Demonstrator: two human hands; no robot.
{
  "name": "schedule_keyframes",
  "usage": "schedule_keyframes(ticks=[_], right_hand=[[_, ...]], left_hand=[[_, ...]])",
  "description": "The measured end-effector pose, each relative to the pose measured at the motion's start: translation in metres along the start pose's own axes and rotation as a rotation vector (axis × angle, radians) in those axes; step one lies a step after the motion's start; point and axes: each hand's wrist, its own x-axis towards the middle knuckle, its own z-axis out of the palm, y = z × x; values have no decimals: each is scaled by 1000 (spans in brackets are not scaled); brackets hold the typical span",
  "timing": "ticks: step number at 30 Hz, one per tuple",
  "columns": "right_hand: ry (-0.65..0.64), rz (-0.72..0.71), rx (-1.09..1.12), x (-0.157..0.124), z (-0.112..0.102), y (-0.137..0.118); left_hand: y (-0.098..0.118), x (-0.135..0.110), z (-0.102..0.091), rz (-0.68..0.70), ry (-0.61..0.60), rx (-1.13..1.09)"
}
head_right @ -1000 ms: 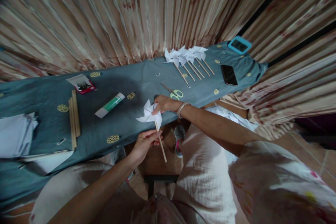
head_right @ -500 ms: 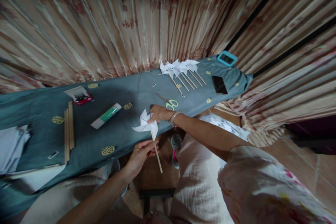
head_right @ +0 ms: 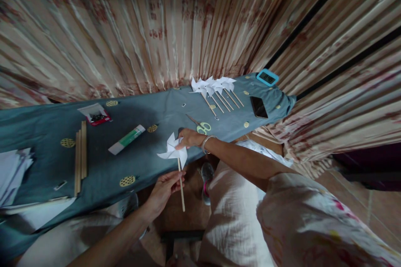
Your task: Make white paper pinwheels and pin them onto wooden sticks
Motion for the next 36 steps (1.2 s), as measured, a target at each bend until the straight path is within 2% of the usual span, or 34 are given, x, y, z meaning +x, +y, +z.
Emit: schedule_keyframes(ticks=[12,25,36], right_hand=[[13,-12,18,4,2,6],[45,-18,86,1,4,11],[32,-52,123,1,5,19]], left_hand=[[-3,-3,-15,30,0,21],[-1,-9,-19,72,-14,0],[0,-12,-15,76,-31,2]])
